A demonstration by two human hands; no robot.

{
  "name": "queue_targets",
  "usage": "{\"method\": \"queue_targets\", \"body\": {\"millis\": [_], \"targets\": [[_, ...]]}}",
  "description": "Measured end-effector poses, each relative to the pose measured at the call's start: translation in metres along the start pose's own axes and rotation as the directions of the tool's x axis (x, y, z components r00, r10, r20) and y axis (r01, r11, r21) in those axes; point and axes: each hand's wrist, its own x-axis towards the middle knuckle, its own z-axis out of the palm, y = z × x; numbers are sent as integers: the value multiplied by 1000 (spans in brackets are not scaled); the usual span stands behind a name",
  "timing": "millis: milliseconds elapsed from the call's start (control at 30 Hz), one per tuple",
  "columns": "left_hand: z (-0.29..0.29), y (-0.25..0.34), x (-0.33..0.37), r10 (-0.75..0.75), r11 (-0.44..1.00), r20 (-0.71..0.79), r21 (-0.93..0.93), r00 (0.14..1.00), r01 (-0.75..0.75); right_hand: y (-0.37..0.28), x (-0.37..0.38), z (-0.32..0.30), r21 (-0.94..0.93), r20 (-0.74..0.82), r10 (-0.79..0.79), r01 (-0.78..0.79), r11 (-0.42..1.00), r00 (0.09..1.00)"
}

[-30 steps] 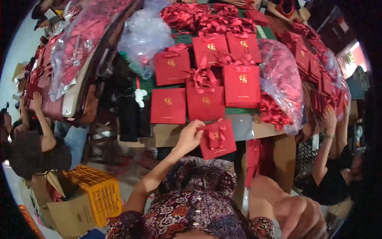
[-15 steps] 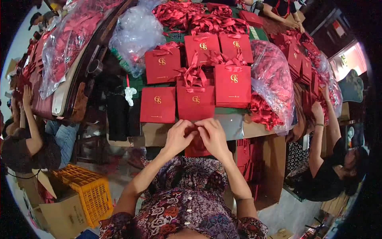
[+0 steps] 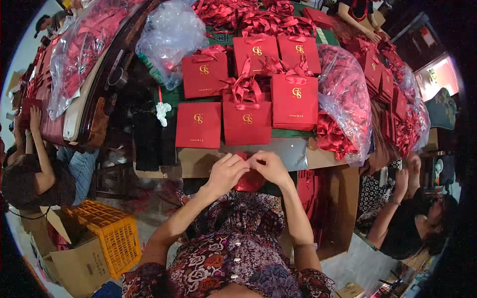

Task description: The person attaches ribbon handles onto red gift bags by threading and tying the ribbons into bows by hand.

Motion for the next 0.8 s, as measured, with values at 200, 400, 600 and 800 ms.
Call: {"method": "queue_targets", "body": {"millis": [200,400,600,800], "targets": [[-1,-1,7,-83,996,-31,-30,996,82,14,7,19,95,-138,34,-21,995,990],[0,1,2,-236,969,39,-73,971,238,14,23,17,151,-337,134,-87,985,932],[5,-18,-7,-474,869,102,-107,875,483,20,9,0,-124,-445,17,-81,989,895],[23,-23,0,-435,900,-58,-64,898,432,21,6,12,-244,-409,79,-192,951,909]]}}
